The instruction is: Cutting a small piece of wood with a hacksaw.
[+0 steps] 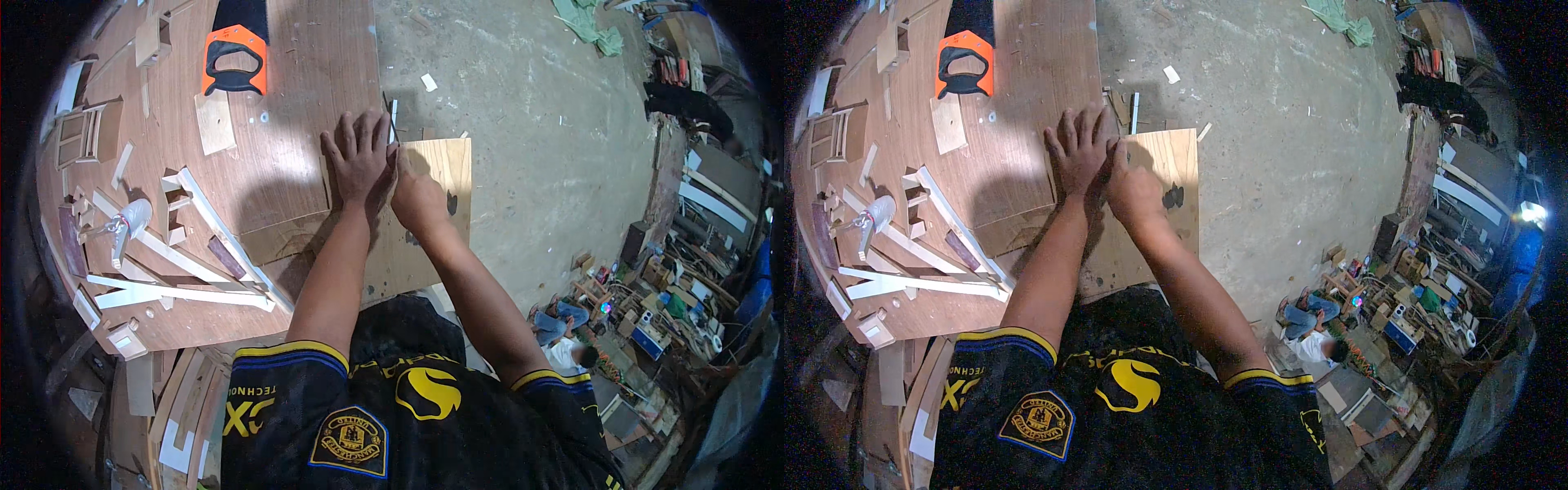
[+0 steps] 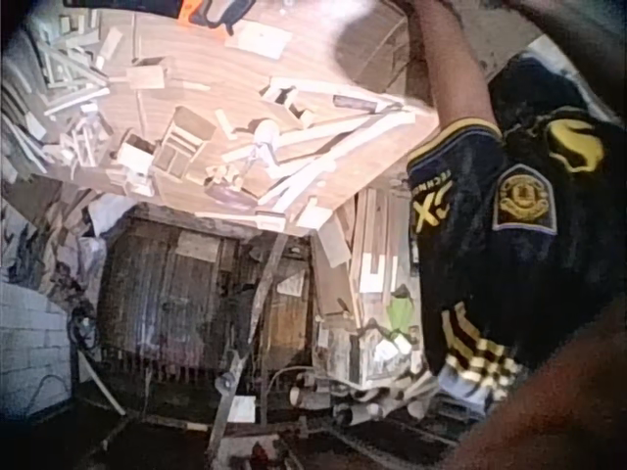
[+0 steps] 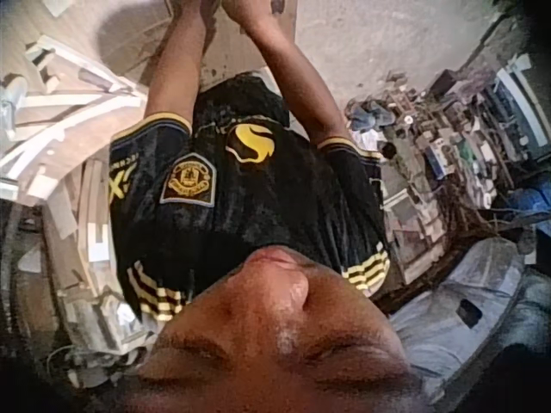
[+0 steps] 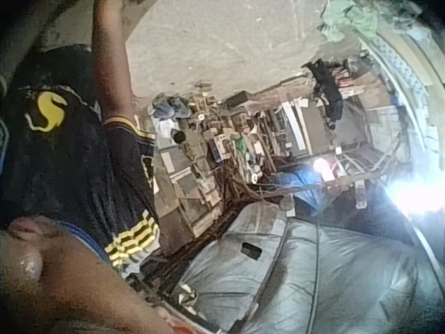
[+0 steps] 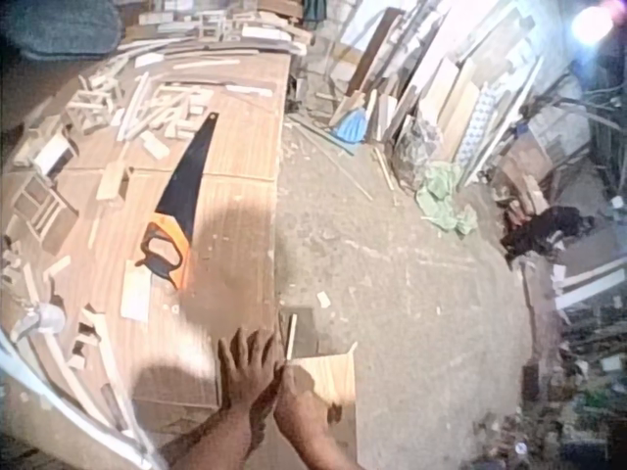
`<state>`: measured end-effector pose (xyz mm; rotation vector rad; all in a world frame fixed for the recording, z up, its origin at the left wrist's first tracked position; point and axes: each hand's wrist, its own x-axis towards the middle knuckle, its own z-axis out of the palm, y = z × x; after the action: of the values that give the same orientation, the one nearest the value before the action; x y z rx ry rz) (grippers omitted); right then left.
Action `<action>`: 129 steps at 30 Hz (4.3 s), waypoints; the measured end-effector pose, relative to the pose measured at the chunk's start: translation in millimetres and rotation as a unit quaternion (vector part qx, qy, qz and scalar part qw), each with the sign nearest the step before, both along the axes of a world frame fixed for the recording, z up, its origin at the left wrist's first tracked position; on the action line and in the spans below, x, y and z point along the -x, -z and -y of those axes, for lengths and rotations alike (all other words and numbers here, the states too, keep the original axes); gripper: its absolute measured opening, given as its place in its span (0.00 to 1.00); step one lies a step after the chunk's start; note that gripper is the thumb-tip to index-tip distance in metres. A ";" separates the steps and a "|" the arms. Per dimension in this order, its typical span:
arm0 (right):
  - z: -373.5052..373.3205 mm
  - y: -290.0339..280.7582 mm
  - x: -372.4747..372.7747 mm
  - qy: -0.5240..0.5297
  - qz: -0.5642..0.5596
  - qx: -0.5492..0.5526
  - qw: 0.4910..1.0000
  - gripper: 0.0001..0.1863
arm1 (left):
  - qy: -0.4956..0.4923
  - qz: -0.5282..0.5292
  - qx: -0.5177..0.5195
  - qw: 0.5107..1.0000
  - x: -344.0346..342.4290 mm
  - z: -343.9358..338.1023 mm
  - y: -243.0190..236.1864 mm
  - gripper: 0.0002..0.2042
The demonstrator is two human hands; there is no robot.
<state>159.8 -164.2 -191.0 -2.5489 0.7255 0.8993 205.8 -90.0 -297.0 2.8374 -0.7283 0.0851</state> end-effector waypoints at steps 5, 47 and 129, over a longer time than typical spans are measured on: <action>-4.0 3.1 6.6 0.034 0.046 0.000 0.998 0.35 | -0.021 -0.015 -0.003 1.000 -2.6 -0.3 5.7 0.24; -2.7 -59.8 -15.3 -0.145 -0.047 0.046 0.987 0.25 | -0.012 -0.063 -0.005 0.998 -2.6 -0.5 -4.1 0.23; 2.9 -34.1 -18.0 -0.094 0.012 -0.006 0.995 0.23 | 0.024 -0.042 -0.007 0.999 23.9 -24.3 -20.9 0.25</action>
<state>177.9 -167.1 -157.0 -2.6463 0.4779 0.9268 181.9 -65.7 -276.0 2.8153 -0.7823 -0.0459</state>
